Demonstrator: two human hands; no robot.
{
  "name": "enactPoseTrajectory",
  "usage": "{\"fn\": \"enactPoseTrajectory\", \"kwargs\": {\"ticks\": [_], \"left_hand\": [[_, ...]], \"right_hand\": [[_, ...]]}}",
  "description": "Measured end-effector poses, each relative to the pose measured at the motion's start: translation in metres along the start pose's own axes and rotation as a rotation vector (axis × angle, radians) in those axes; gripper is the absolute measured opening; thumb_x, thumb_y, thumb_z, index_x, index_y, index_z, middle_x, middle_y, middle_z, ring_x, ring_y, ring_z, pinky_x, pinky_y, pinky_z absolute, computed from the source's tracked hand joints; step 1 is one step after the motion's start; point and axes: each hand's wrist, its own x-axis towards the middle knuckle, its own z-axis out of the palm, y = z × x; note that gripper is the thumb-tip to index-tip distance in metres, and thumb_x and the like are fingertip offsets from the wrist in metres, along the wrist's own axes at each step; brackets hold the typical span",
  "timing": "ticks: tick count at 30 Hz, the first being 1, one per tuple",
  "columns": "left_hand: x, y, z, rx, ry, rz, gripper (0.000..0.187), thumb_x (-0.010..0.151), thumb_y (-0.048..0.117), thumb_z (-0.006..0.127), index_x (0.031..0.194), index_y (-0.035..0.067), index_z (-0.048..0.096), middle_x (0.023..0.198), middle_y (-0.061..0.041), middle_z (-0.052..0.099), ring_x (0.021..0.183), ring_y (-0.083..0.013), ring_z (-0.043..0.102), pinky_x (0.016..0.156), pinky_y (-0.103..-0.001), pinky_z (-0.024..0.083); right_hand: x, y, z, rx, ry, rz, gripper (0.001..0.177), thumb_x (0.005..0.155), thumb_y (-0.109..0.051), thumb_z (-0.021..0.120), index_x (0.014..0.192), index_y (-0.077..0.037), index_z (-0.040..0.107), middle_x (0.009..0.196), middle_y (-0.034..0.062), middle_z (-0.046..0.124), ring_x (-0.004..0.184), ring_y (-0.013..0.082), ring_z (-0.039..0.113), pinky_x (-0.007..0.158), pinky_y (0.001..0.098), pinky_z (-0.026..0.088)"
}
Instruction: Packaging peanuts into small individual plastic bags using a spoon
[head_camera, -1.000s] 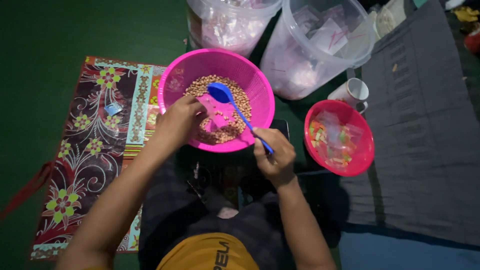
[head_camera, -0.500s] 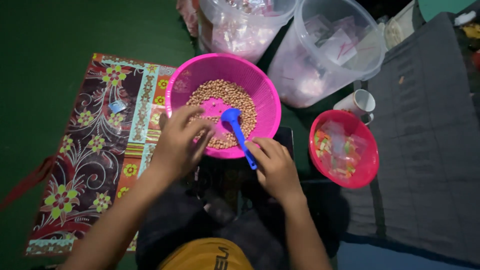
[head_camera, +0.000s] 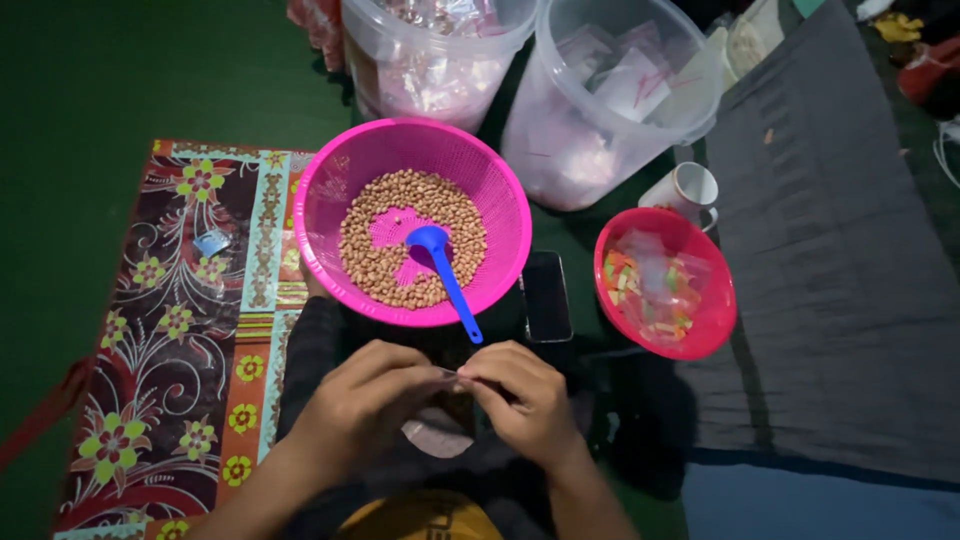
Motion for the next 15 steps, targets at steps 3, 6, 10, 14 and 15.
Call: {"fn": "enactPoseTrajectory", "kwargs": {"ticks": [3,6,10,14,15], "left_hand": [[-0.005,-0.001,0.0,0.003,0.07,-0.032,0.015,0.087,0.009,0.056,0.1,0.005,0.062,0.089,-0.009,0.062,0.077,-0.02,0.06,0.071,-0.027,0.049],[-0.01,-0.005,0.007,-0.019,0.032,-0.036,0.019,0.089,0.012,0.052,0.104,0.006,0.062,0.091,-0.009,0.061,0.077,-0.0205,0.06,0.069,-0.027,0.049],[-0.01,-0.001,0.01,-0.068,0.103,-0.191,0.02,0.08,0.01,0.065,0.099,0.006,0.062,0.091,-0.006,0.067,0.073,-0.0162,0.062,0.063,-0.025,0.048],[-0.008,-0.004,0.011,-0.174,0.093,-0.234,0.006,0.082,0.009,0.062,0.085,0.005,0.065,0.079,-0.006,0.065,0.071,-0.0167,0.063,0.068,-0.025,0.049],[-0.009,-0.004,0.012,-0.176,0.093,-0.233,0.006,0.082,0.009,0.062,0.085,0.005,0.065,0.079,-0.006,0.065,0.071,-0.0167,0.063,0.068,-0.025,0.049]], "right_hand": [[-0.005,0.001,0.0,0.011,-0.01,0.053,0.002,0.082,-0.002,0.063,0.081,-0.001,0.063,0.078,0.0085,0.065,0.072,0.022,0.062,0.069,0.0288,0.051],[-0.008,0.003,0.004,0.043,-0.042,0.097,0.01,0.079,-0.007,0.067,0.088,-0.004,0.063,0.08,0.0072,0.065,0.073,0.02,0.062,0.07,0.0283,0.05],[-0.009,0.002,0.009,0.087,-0.002,0.064,0.009,0.085,-0.01,0.06,0.081,-0.002,0.062,0.075,0.0085,0.064,0.068,0.0212,0.061,0.064,0.0288,0.049],[-0.008,0.001,0.011,0.073,-0.008,0.105,0.007,0.082,-0.01,0.064,0.081,-0.003,0.061,0.076,0.0077,0.063,0.068,0.0193,0.061,0.065,0.0274,0.048],[-0.009,0.001,0.013,0.071,-0.008,0.105,0.007,0.082,-0.01,0.064,0.081,-0.003,0.061,0.076,0.0077,0.063,0.068,0.0193,0.061,0.065,0.0274,0.048]]}}
